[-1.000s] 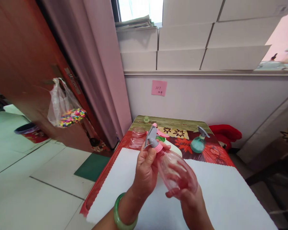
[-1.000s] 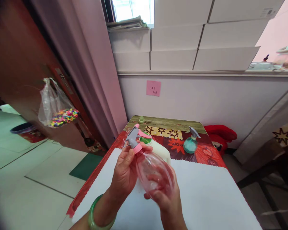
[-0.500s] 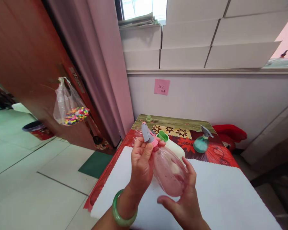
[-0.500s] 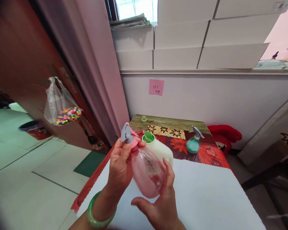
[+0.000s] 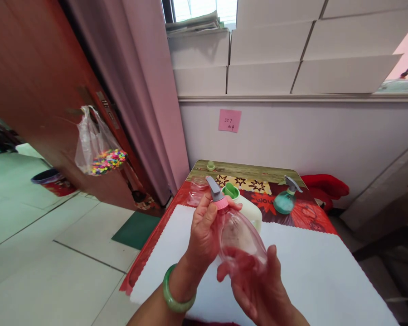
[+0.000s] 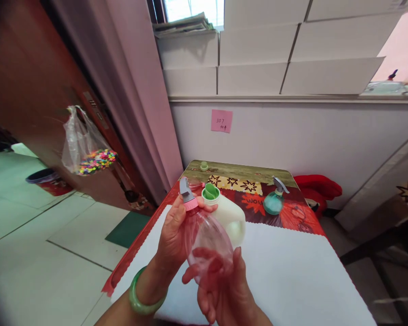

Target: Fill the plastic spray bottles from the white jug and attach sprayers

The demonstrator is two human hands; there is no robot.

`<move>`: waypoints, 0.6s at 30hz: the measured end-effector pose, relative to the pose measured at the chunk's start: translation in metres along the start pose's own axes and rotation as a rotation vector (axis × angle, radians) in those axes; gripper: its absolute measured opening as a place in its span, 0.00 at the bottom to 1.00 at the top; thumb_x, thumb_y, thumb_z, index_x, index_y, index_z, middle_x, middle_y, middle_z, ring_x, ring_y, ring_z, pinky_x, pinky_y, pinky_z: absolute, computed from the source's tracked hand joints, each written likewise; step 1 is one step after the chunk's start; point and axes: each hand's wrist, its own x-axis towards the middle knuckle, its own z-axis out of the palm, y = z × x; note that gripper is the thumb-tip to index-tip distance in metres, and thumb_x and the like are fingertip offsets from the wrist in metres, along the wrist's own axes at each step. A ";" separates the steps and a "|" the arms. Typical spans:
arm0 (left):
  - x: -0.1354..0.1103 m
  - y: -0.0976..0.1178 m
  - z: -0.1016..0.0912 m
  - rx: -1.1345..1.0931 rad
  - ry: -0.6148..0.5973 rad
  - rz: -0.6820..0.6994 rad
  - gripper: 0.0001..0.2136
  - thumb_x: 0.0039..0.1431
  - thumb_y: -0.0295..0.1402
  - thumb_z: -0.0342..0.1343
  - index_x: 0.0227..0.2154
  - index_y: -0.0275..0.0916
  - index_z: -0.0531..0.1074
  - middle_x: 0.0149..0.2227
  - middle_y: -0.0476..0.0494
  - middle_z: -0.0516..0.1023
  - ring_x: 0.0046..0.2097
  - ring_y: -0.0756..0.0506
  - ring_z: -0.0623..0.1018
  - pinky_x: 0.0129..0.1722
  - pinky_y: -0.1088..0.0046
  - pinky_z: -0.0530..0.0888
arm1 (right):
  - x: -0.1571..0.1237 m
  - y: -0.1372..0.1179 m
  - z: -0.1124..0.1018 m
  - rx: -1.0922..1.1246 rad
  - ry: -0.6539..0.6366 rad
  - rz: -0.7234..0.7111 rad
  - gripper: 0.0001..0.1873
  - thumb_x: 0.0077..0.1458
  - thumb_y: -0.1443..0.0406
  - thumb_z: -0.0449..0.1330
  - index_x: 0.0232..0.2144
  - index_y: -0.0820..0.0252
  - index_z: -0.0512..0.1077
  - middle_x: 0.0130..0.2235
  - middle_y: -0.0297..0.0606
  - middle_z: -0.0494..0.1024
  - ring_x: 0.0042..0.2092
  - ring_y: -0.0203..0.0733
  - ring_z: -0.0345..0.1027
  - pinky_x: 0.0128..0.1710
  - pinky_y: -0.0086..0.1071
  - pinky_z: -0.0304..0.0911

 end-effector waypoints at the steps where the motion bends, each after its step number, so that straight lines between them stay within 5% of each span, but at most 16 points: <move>1: 0.000 0.001 0.000 0.006 0.006 0.020 0.10 0.68 0.40 0.59 0.45 0.40 0.76 0.39 0.42 0.83 0.45 0.42 0.83 0.46 0.66 0.76 | 0.000 0.000 0.001 0.019 -0.014 0.042 0.56 0.48 0.23 0.48 0.52 0.64 0.75 0.39 0.52 0.84 0.18 0.36 0.72 0.13 0.25 0.62; 4: -0.001 0.005 0.000 0.041 0.053 0.081 0.07 0.67 0.37 0.61 0.43 0.41 0.76 0.40 0.44 0.83 0.41 0.45 0.83 0.43 0.68 0.77 | 0.001 0.003 0.000 -0.168 0.151 -0.136 0.52 0.53 0.26 0.48 0.57 0.61 0.71 0.48 0.53 0.82 0.28 0.43 0.79 0.20 0.32 0.72; 7: -0.002 0.007 0.003 0.092 0.121 0.137 0.07 0.63 0.37 0.65 0.41 0.41 0.76 0.40 0.46 0.84 0.40 0.47 0.82 0.43 0.70 0.77 | 0.003 0.010 -0.006 -0.555 0.399 -0.621 0.53 0.49 0.33 0.66 0.67 0.52 0.59 0.59 0.52 0.76 0.49 0.54 0.80 0.43 0.44 0.79; 10: -0.003 0.008 0.008 0.125 0.154 0.170 0.08 0.62 0.38 0.67 0.40 0.42 0.77 0.39 0.46 0.84 0.40 0.47 0.83 0.45 0.70 0.77 | 0.006 0.017 -0.011 -0.909 0.530 -0.840 0.62 0.37 0.47 0.80 0.69 0.52 0.56 0.61 0.52 0.74 0.55 0.58 0.76 0.51 0.47 0.76; 14: -0.001 0.008 0.009 0.110 0.151 0.075 0.10 0.60 0.37 0.68 0.41 0.40 0.77 0.39 0.43 0.85 0.42 0.46 0.83 0.46 0.70 0.76 | 0.006 0.016 -0.012 -0.884 0.504 -0.802 0.56 0.37 0.55 0.80 0.65 0.54 0.60 0.60 0.51 0.75 0.54 0.57 0.76 0.48 0.42 0.77; 18: -0.001 0.005 0.001 0.043 0.104 -0.060 0.14 0.60 0.42 0.67 0.44 0.39 0.79 0.39 0.41 0.84 0.41 0.45 0.82 0.43 0.70 0.76 | 0.003 0.013 -0.011 -0.501 0.275 -0.487 0.47 0.44 0.46 0.74 0.62 0.55 0.66 0.53 0.49 0.80 0.32 0.44 0.77 0.22 0.32 0.73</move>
